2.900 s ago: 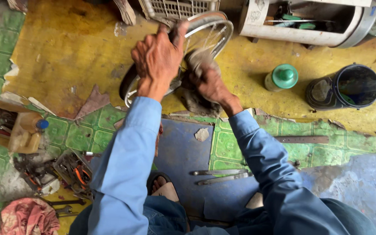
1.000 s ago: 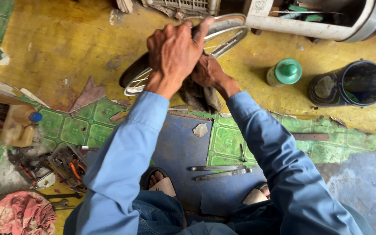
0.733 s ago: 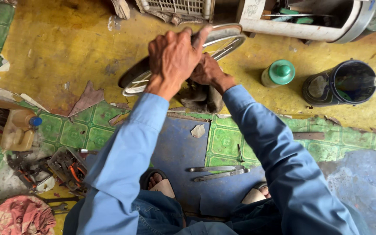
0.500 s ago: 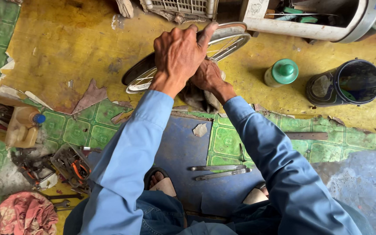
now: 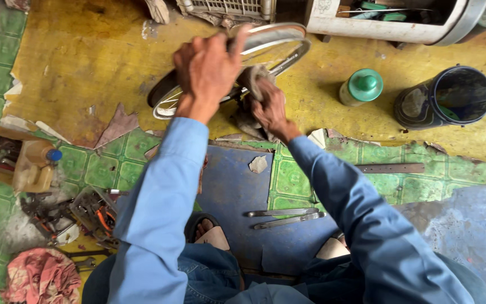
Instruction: The person adjusts the spokes of a bicycle wheel using a spoke wrench, then wipes the hub and spokes with a cloth. The wheel is held in one hand while the other hand performs the adjustments and cleaning.
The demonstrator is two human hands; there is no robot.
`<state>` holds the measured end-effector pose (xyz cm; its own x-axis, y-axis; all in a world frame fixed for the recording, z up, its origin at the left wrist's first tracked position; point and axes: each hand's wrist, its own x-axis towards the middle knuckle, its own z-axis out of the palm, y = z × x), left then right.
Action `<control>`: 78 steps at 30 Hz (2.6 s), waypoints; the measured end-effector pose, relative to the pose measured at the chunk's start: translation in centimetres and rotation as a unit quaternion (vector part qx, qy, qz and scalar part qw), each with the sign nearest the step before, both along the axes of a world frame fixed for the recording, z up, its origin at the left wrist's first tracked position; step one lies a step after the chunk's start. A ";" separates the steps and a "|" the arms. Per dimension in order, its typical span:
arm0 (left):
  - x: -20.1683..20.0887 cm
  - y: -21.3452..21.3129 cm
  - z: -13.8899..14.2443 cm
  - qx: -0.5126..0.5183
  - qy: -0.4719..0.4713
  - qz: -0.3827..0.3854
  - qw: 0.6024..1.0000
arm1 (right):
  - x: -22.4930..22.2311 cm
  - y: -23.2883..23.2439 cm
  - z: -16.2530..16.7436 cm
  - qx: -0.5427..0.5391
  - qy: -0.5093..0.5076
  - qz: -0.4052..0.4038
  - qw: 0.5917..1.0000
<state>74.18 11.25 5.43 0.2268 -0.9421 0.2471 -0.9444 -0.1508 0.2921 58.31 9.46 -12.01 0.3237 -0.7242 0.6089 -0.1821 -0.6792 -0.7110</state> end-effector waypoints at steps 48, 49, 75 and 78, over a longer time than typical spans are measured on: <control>-0.9 -0.9 -1.0 -0.163 0.062 -0.207 0.963 | -3.9 -6.7 -0.4 0.104 0.289 0.121 0.944; -0.8 -0.8 -0.8 -0.151 0.051 -0.198 0.967 | -3.6 -6.4 -0.7 0.088 0.263 0.106 0.955; -2.0 -0.4 -1.1 -0.147 0.044 -0.206 0.966 | -4.7 -5.9 1.3 0.139 0.454 0.111 0.873; -2.7 0.4 -0.1 -0.131 0.055 -0.222 0.965 | -4.6 -6.6 1.6 0.087 0.285 0.151 0.942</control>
<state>71.50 11.63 5.37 -0.1470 -0.8607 0.4874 -0.8595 0.3550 0.3677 53.75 2.82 -10.40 0.7703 -0.6191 0.1528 -0.3855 -0.6430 -0.6617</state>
